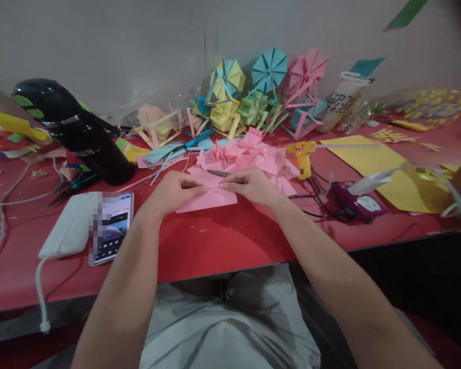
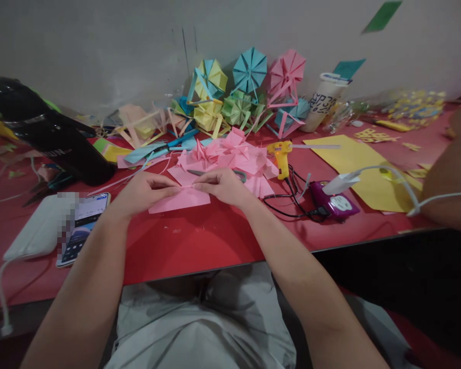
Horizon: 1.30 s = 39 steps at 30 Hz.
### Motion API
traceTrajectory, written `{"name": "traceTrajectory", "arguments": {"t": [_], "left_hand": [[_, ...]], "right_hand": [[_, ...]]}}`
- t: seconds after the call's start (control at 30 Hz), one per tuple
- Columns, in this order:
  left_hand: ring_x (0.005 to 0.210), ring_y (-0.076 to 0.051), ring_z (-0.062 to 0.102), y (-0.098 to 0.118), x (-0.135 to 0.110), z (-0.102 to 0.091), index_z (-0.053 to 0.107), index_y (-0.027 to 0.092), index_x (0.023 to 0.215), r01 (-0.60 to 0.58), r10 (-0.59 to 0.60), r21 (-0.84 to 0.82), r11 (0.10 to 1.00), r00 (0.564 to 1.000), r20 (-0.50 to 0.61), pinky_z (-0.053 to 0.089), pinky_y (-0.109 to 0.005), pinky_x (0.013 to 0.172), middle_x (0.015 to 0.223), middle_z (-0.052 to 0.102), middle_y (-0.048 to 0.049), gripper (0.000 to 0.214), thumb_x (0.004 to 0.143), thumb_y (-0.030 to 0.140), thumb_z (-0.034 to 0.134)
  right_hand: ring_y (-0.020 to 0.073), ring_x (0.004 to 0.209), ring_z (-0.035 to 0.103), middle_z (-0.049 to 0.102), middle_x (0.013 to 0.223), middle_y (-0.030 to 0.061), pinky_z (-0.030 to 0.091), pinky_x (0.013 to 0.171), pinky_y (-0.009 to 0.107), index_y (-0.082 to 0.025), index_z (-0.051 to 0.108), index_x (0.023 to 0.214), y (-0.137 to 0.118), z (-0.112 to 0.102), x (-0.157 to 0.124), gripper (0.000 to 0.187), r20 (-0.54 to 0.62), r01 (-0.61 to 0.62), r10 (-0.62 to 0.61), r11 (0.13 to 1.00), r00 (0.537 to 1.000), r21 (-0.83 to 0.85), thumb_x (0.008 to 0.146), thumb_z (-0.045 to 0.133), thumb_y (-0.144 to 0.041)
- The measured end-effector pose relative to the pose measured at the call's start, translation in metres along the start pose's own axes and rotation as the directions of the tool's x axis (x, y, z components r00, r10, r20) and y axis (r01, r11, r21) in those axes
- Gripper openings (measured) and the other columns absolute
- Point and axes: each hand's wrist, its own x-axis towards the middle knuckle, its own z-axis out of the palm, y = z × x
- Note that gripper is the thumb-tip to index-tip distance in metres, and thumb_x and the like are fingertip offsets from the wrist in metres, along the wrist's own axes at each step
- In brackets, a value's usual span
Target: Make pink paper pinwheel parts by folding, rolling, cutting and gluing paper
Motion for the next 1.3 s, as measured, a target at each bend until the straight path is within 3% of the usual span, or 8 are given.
{"name": "traceTrajectory", "arguments": {"t": [0.5, 0.87, 1.07, 1.3], "left_hand": [[0.074, -0.02, 0.07, -0.0011, -0.0009, -0.0014, 0.081, 0.018, 0.081, 0.014, -0.014, 0.023, 1.0, 1.0, 0.005, 0.052, -0.026, 0.067, 0.08, 0.079, -0.0045, 0.021, 0.076, 0.038, 0.074], [0.073, -0.019, 0.069, -0.0042, -0.0008, -0.0056, 0.081, 0.017, 0.082, 0.08, -0.081, -0.079, 0.994, 0.997, -0.009, 0.053, -0.026, 0.066, 0.08, 0.078, -0.0063, 0.028, 0.069, 0.042, 0.08], [0.071, -0.018, 0.066, -0.0089, 0.001, -0.0083, 0.08, 0.016, 0.082, 0.081, -0.088, -0.106, 0.991, 0.994, -0.063, 0.049, -0.026, 0.064, 0.081, 0.077, -0.006, 0.034, 0.068, 0.048, 0.078], [0.066, -0.016, 0.063, -0.0094, 0.0015, -0.0053, 0.079, 0.017, 0.075, 0.082, -0.104, -0.181, 0.98, 0.988, -0.112, 0.047, -0.025, 0.063, 0.075, 0.076, -0.004, 0.027, 0.067, 0.042, 0.078]], "right_hand": [[0.0205, 0.085, 0.071, 0.079, 0.09, 0.0064, 0.055, 0.077, 0.034, -0.019, 0.079, 0.087, 0.0008, -0.0026, -0.0014, 0.021, 0.001, -0.014, 0.014, 1.0, 1.0, -0.011, 0.077, 0.075, -0.037], [0.0202, 0.086, 0.07, 0.078, 0.093, 0.0074, 0.055, 0.076, 0.032, -0.019, 0.079, 0.09, 0.0012, -0.0063, -0.0012, 0.025, -0.026, 0.01, -0.011, 1.0, 1.0, -0.027, 0.078, 0.074, -0.041], [0.0193, 0.082, 0.068, 0.077, 0.09, 0.0063, 0.053, 0.075, 0.033, -0.02, 0.079, 0.089, 0.0051, -0.0094, -0.001, 0.025, -0.084, 0.015, -0.017, 1.0, 0.996, -0.027, 0.079, 0.074, -0.042], [0.0183, 0.075, 0.065, 0.076, 0.086, 0.0058, 0.052, 0.071, 0.034, -0.021, 0.079, 0.087, 0.0032, -0.0086, -0.001, 0.025, -0.109, 0.005, -0.008, 1.0, 0.994, -0.024, 0.078, 0.075, -0.044]]}}
